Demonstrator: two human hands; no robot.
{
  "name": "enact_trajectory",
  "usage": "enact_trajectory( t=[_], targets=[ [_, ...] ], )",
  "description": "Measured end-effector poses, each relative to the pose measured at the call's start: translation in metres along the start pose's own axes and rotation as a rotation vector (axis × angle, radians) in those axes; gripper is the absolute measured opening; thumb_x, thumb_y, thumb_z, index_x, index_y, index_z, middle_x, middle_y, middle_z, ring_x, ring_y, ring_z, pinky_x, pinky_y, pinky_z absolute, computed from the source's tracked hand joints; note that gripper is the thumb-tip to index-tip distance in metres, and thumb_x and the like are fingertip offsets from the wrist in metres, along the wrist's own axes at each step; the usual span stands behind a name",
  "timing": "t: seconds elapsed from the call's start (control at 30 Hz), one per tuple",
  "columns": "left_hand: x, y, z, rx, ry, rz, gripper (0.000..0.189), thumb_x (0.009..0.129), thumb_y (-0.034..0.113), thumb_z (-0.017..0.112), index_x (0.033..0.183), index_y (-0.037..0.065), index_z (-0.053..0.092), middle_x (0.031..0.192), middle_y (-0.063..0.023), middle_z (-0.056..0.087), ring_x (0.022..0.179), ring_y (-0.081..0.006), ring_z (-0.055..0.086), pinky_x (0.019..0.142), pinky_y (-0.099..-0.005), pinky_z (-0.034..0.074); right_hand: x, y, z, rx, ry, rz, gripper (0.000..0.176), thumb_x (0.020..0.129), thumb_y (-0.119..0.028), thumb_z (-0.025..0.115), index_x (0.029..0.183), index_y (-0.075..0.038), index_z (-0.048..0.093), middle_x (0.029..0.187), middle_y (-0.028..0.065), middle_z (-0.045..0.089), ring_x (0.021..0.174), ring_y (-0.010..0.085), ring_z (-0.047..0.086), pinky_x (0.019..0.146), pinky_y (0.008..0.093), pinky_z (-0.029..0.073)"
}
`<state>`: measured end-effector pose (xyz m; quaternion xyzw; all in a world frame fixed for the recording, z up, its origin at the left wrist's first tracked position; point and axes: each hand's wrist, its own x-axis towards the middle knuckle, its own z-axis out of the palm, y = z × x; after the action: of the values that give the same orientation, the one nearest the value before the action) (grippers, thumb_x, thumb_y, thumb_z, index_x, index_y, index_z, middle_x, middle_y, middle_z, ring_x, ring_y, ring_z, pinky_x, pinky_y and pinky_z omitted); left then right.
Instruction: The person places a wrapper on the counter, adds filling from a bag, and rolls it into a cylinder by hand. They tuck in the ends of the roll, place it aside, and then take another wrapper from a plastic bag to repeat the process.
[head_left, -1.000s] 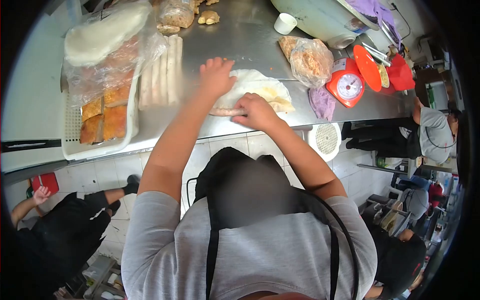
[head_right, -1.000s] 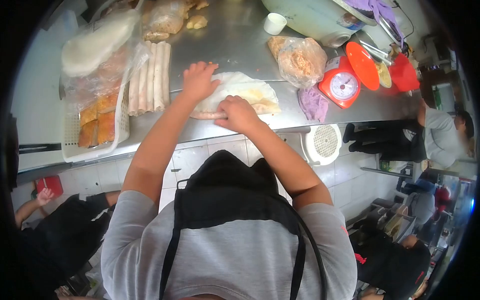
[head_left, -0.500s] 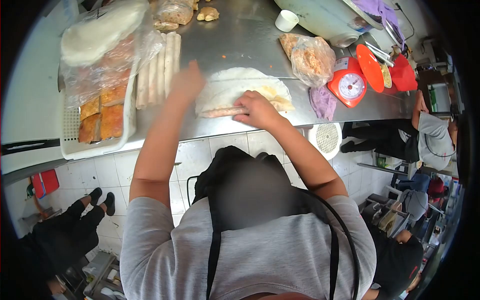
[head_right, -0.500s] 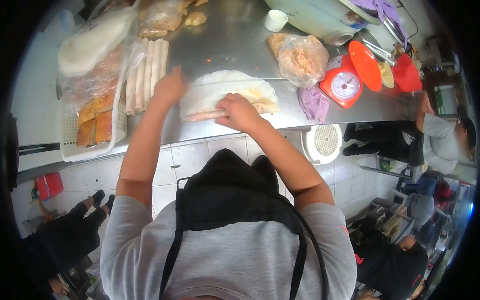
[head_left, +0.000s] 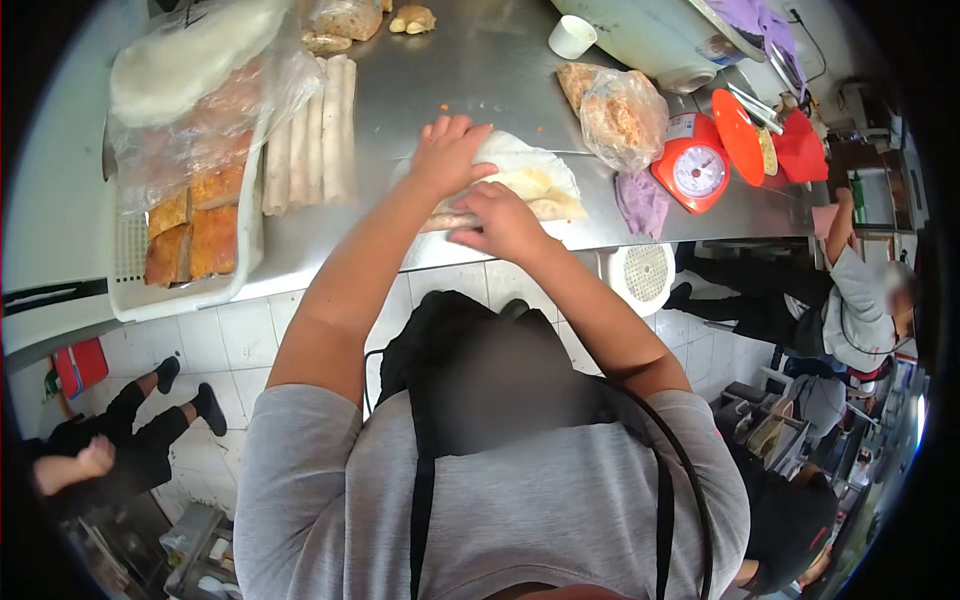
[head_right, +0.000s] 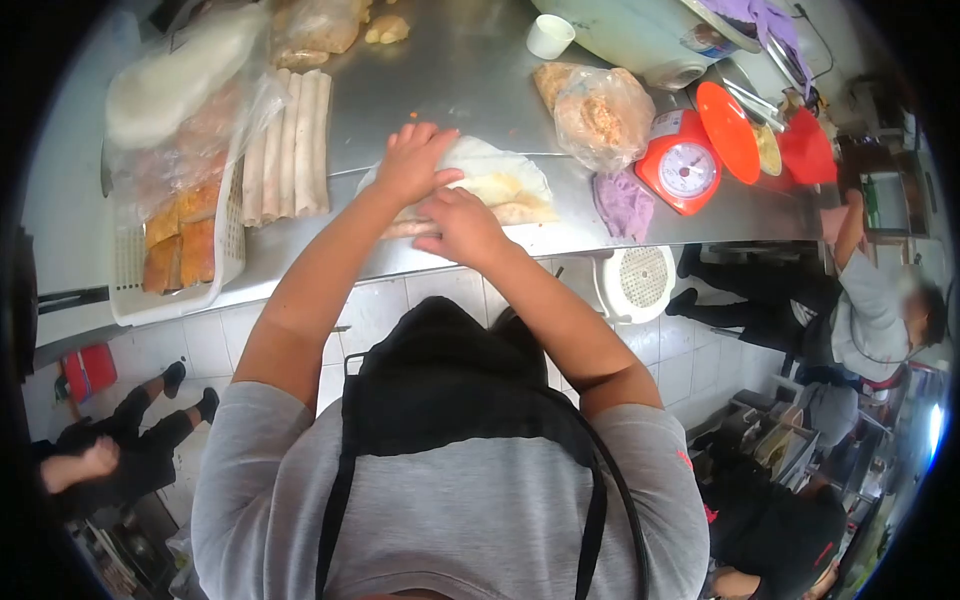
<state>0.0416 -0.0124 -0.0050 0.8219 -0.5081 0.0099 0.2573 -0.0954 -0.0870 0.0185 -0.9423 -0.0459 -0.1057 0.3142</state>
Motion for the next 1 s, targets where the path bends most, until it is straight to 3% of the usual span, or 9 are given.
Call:
enact_trajectory(
  t=[0.07,0.17,0.37,0.6,0.77,0.87,0.97,1.0],
  targets=[
    [-0.001,0.0,0.001,-0.008,0.006,0.006,0.054,0.072,0.042,0.063,0.118,0.016,0.052,0.106,-0.0052,0.048,0.101,-0.0246,0.04,0.084,-0.0383,0.032,0.002,-0.005,0.0,-0.008,0.07,0.0,0.023,0.062,-0.017,0.073,0.081,-0.008,0.063,0.083,0.0075,0.058,0.08,0.0273,0.054,0.073,0.0366,0.044],
    [-0.003,-0.003,0.007,0.014,0.071,0.01,0.053,0.068,0.041,0.067,0.113,0.017,0.054,0.104,-0.0033,0.048,0.1,-0.0228,0.041,0.083,-0.0377,0.033,-0.007,0.007,-0.002,0.003,-0.096,0.006,0.027,0.062,-0.018,0.073,0.083,-0.008,0.062,0.085,0.0084,0.057,0.081,0.028,0.054,0.073,0.0366,0.044],
    [-0.003,-0.001,0.008,0.024,0.09,-0.009,0.054,0.066,0.042,0.068,0.112,0.017,0.055,0.101,-0.0027,0.049,0.101,-0.0224,0.042,0.083,-0.038,0.034,-0.015,0.023,-0.026,-0.047,-0.118,0.077,0.025,0.063,-0.019,0.073,0.082,-0.007,0.062,0.084,0.0083,0.058,0.083,0.027,0.054,0.075,0.0364,0.044],
    [-0.001,0.002,0.005,0.044,0.036,-0.019,0.056,0.07,0.04,0.066,0.119,0.017,0.051,0.105,-0.0049,0.048,0.101,-0.0243,0.041,0.085,-0.0383,0.034,-0.015,0.028,-0.053,-0.16,-0.198,0.054,0.022,0.064,-0.018,0.071,0.082,-0.008,0.062,0.082,0.0085,0.058,0.084,0.0273,0.054,0.075,0.0369,0.044],
    [0.0,0.003,0.001,0.041,-0.027,-0.04,0.057,0.07,0.039,0.066,0.12,0.017,0.05,0.11,-0.0049,0.048,0.107,-0.0246,0.041,0.087,-0.0411,0.032,-0.032,0.042,-0.055,-0.052,-0.175,0.045,0.025,0.063,-0.019,0.072,0.084,-0.009,0.063,0.084,0.0077,0.058,0.085,0.0269,0.053,0.076,0.0366,0.043],
    [0.015,0.021,-0.013,0.275,-0.225,-0.105,0.061,0.07,0.04,0.067,0.123,0.018,0.047,0.114,-0.0057,0.048,0.113,-0.0252,0.04,0.089,-0.0455,0.029,-0.035,0.042,-0.075,-0.135,-0.167,0.071,0.026,0.062,-0.018,0.072,0.085,-0.01,0.063,0.086,0.0069,0.058,0.087,0.0266,0.052,0.078,0.0366,0.042],
    [0.045,0.04,-0.026,0.518,-0.562,-0.141,0.065,0.07,0.041,0.067,0.126,0.018,0.044,0.116,-0.0063,0.048,0.116,-0.027,0.039,0.09,-0.0487,0.026,-0.04,0.042,-0.078,-0.172,-0.17,0.093,0.026,0.062,-0.018,0.072,0.084,-0.01,0.063,0.088,0.006,0.057,0.089,0.0262,0.051,0.08,0.0368,0.041],
    [0.051,0.046,-0.027,0.445,-0.54,-0.164,0.066,0.07,0.041,0.067,0.127,0.018,0.043,0.117,-0.0067,0.047,0.116,-0.0273,0.039,0.091,-0.0478,0.026,-0.039,0.041,-0.076,-0.165,-0.167,0.099,0.026,0.062,-0.018,0.072,0.084,-0.01,0.063,0.088,0.0057,0.057,0.09,0.0261,0.051,0.08,0.0369,0.041]
  ],
)
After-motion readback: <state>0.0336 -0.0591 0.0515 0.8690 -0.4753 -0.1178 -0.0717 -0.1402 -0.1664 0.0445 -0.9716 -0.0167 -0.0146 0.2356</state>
